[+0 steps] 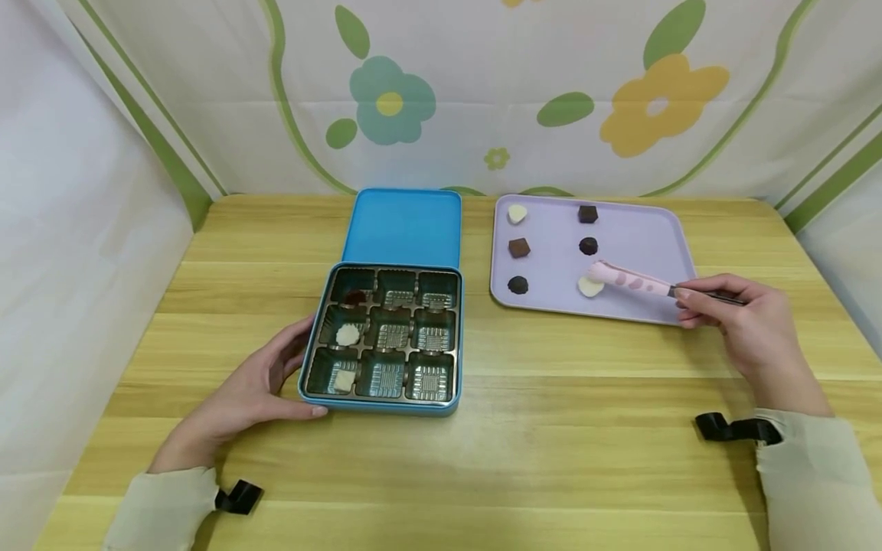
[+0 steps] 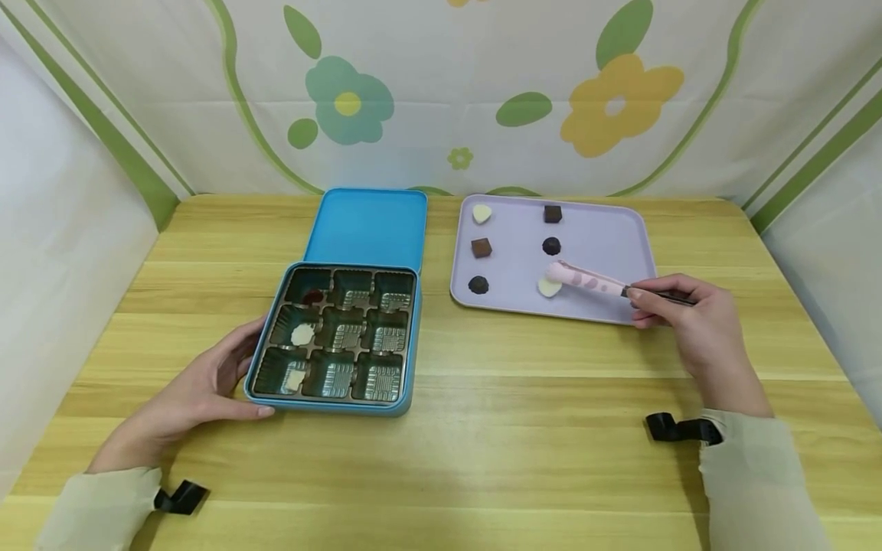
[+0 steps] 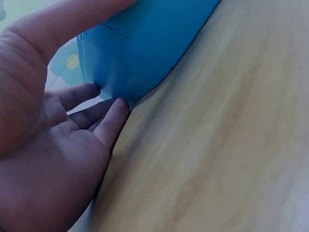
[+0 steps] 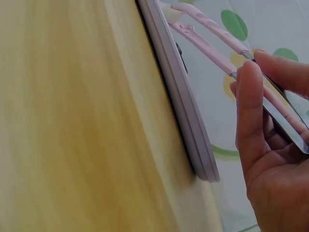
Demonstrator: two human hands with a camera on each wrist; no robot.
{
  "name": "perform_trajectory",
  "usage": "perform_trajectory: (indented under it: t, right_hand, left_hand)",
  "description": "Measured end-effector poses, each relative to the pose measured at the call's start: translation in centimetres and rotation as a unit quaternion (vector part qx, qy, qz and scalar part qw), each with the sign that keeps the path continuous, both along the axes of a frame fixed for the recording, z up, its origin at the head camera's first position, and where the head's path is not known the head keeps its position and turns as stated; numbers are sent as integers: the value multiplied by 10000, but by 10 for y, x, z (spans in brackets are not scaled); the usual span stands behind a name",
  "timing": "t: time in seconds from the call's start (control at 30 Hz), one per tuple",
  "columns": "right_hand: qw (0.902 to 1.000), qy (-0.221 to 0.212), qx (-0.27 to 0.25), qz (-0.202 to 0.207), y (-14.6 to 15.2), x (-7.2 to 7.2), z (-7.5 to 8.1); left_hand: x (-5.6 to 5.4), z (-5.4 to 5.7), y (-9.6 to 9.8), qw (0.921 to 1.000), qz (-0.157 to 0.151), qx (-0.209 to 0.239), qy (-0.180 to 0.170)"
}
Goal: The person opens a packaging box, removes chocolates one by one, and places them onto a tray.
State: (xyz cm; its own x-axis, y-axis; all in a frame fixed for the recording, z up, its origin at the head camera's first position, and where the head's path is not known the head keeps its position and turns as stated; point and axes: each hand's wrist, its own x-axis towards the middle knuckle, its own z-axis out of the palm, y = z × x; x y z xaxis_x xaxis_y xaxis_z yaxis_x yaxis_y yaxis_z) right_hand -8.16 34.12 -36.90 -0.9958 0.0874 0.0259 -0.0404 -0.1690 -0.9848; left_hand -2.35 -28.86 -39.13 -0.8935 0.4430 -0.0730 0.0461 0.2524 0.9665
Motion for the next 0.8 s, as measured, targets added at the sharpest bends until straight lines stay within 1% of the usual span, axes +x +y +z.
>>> perform_trajectory:
  t: [0.13, 0.3, 0.6, 0.8]
  right_hand:
    - [9999, -138, -20, -86, 7, -1, -1]
    - [9996, -206, -143, -143, 11, -2, -2]
    - [9995, -176, -172, -218, 13, -1, -3]
    - [9993, -254, -119, -245, 12, -1, -4]
  left_hand:
    - [0, 1, 0, 10000, 10, -8, -16]
    - [0, 0, 0, 10000, 33, -21, -3]
    - [0, 0, 0, 10000, 39, -27, -46]
    - [0, 1, 0, 9999, 35, -34, -99]
